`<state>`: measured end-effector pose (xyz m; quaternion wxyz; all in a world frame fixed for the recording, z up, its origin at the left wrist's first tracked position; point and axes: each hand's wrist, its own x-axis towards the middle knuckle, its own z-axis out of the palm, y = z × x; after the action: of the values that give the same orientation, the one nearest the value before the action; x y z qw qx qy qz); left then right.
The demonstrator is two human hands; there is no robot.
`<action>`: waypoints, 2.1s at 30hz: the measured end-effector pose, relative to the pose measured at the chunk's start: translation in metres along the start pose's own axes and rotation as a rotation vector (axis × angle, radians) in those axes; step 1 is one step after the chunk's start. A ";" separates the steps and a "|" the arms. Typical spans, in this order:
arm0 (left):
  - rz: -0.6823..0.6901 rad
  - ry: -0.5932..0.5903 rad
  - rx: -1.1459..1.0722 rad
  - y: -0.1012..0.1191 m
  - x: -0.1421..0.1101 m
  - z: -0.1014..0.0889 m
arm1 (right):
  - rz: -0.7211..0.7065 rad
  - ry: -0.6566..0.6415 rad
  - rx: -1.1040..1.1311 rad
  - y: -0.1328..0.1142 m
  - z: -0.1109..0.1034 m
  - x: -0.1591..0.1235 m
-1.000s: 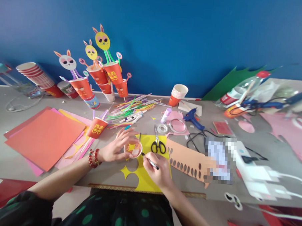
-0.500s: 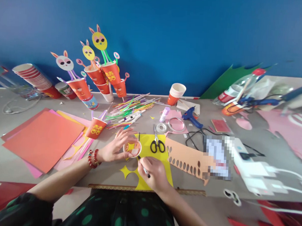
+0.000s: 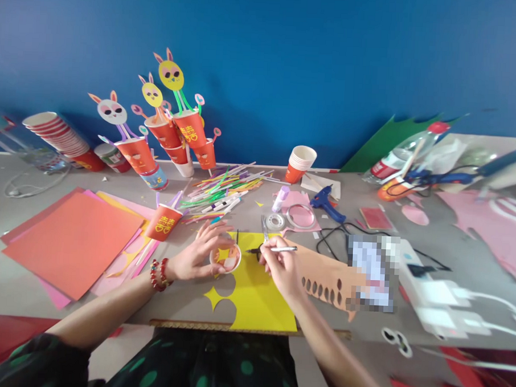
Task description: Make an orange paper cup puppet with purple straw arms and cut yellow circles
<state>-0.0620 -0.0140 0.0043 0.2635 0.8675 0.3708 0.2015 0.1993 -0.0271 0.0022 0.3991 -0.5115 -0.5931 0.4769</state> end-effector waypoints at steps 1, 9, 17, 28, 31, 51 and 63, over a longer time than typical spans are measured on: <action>0.001 0.006 0.006 0.000 0.000 0.000 | 0.039 -0.042 0.015 -0.001 -0.001 0.009; 0.019 0.028 0.053 -0.002 -0.001 0.001 | 0.044 -0.274 0.023 -0.001 0.017 0.060; 0.038 0.044 0.048 -0.003 -0.001 0.003 | 0.035 -0.436 0.034 0.005 0.030 0.081; 0.025 0.030 0.072 -0.004 -0.001 0.003 | 0.012 -0.436 0.009 0.006 0.024 0.075; 0.014 0.034 0.073 -0.003 -0.001 0.003 | -0.018 -0.386 -0.017 0.006 0.018 0.065; 0.027 0.045 0.074 -0.003 0.000 0.003 | 0.012 -0.151 -0.001 0.007 0.000 0.035; 0.020 0.148 0.126 0.001 0.001 0.003 | 0.168 -0.400 0.077 -0.005 0.021 0.092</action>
<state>-0.0590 -0.0151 0.0027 0.1783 0.8689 0.3922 0.2438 0.1637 0.0602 0.0006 0.2515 -0.4387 -0.5971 0.6228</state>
